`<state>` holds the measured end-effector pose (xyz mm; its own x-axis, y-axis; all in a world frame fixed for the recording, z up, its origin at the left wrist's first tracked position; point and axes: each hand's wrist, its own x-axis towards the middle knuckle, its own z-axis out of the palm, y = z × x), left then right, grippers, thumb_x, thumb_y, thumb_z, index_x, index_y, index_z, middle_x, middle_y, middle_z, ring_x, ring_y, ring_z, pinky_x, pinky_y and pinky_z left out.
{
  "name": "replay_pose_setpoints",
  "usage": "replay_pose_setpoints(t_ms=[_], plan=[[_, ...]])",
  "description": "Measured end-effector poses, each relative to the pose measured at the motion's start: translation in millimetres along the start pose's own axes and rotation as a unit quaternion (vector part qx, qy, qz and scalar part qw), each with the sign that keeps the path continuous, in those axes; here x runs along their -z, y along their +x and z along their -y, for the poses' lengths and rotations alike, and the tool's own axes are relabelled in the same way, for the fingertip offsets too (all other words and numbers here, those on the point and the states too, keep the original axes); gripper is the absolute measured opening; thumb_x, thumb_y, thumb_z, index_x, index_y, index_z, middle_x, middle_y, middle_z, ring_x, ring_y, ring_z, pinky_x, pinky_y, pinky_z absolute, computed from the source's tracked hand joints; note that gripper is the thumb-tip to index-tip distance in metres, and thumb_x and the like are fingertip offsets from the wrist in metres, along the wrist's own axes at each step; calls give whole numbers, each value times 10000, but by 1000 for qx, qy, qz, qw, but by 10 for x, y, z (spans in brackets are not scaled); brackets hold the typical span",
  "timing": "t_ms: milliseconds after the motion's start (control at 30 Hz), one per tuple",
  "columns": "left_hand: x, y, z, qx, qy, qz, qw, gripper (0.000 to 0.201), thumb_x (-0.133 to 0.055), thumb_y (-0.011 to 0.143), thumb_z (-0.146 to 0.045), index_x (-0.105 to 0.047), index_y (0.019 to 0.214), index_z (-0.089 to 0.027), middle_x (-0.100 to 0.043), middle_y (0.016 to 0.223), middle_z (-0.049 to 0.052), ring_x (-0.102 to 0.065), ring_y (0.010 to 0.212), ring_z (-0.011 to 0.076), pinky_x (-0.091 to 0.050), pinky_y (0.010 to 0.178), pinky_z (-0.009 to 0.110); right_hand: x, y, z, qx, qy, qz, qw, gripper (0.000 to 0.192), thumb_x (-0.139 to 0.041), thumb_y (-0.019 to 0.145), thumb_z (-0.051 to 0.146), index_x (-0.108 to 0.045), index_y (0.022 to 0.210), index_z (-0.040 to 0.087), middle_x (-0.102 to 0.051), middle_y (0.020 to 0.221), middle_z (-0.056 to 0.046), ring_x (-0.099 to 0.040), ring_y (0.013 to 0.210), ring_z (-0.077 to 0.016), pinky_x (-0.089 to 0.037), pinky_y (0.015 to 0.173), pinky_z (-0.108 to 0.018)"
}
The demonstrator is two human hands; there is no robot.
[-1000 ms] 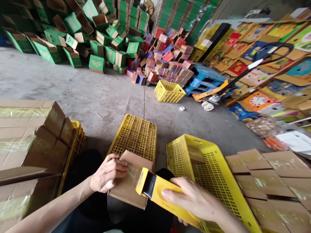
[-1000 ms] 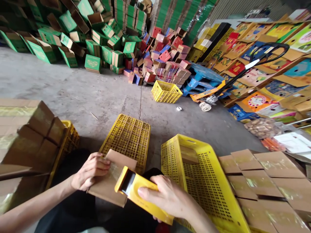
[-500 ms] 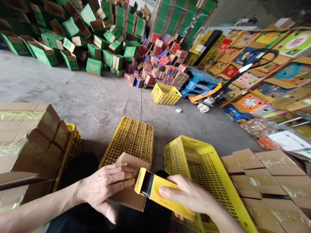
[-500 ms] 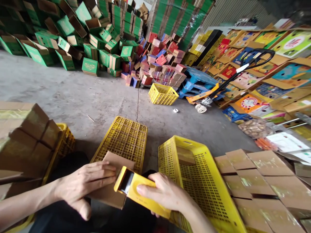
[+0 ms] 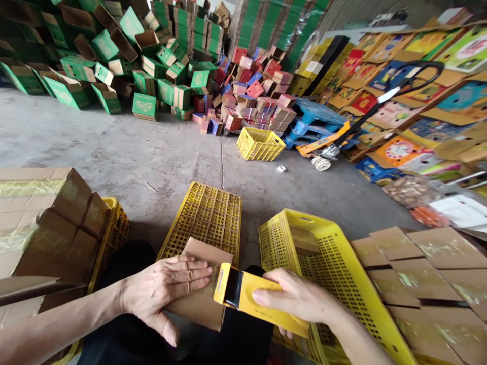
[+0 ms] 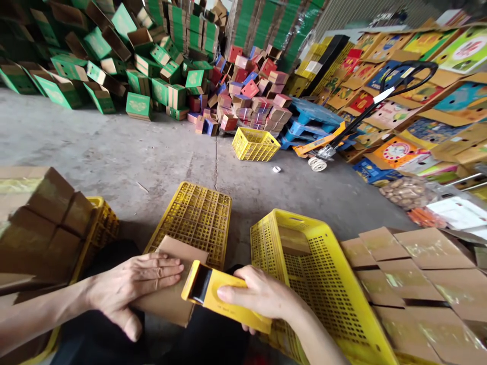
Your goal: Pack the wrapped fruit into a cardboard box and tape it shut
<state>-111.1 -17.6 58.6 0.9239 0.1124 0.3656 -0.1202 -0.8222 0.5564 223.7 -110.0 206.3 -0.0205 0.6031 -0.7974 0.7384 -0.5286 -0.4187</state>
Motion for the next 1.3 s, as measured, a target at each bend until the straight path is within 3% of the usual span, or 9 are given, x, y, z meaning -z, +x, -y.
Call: replay_pose_setpoints(t_ms=[200, 400, 533, 700, 900, 1067, 1300], plan=[[77, 113, -181, 0, 47, 17, 999, 1124, -627, 891, -771, -159, 1704, -151, -382, 1668, 188, -403, 1536, 355, -261, 1308, 477, -4, -17, 72, -7, 14, 41, 999, 577, -649, 863, 741, -623, 1000, 182, -762, 702, -60, -743, 574, -199, -498, 455, -200], [-130, 217, -416, 49, 126, -6, 991, 1261, -586, 845, -849, -45, 1706, -102, -271, 1702, 222, -340, 1560, 392, -280, 1297, 461, -38, -29, 49, -7, 22, 42, 999, 573, -651, 866, 746, -633, 986, 186, -765, 716, -52, -746, 572, -188, -510, 465, -194], [-223, 184, -435, 61, 158, 0, 986, 1267, -588, 836, -856, -53, 1707, -108, -219, 1722, 206, -316, 1569, 405, -265, 1300, 459, -55, -3, -2, 11, 35, 55, 998, 621, -664, 847, 766, -632, 1045, 178, -771, 737, -56, -756, 596, -199, -527, 486, -205], [-179, 148, -398, 63, 141, 24, 988, 1264, -590, 832, -860, -50, 1710, -129, -222, 1724, 197, -316, 1572, 393, -258, 1302, 458, -50, -11, -179, 18, 59, 52, 997, 682, -700, 812, 766, -604, 1142, 177, -794, 844, -77, -771, 640, -211, -525, 493, -216], [-162, 157, -370, 70, 131, 2, 989, 1242, -615, 816, -858, -85, 1714, -184, -259, 1724, 176, -345, 1562, 390, -262, 1301, 470, -11, -17, -427, -3, 74, 41, 996, 816, -730, 757, 787, -515, 1224, 153, -791, 837, -78, -755, 598, -199, -501, 465, -213], [-149, 209, -418, 56, 199, 12, 978, 1216, -573, 839, -865, -124, 1708, -144, -231, 1730, 185, -314, 1577, 387, -260, 1301, 446, -55, -1, -494, -1, 89, 22, 996, 747, -722, 800, 746, -512, 1216, 163, -793, 830, -73, -757, 605, -199, -501, 469, -215], [-303, 395, -591, 69, 253, 5, 965, 1216, -482, 906, -848, -2, 1695, -57, -213, 1736, 192, -230, 1614, 333, -216, 1317, 410, -61, -30, -561, -7, 91, 13, 996, 786, -719, 802, 761, -515, 1270, 164, -790, 821, -67, -758, 610, -199, -511, 484, -213]])
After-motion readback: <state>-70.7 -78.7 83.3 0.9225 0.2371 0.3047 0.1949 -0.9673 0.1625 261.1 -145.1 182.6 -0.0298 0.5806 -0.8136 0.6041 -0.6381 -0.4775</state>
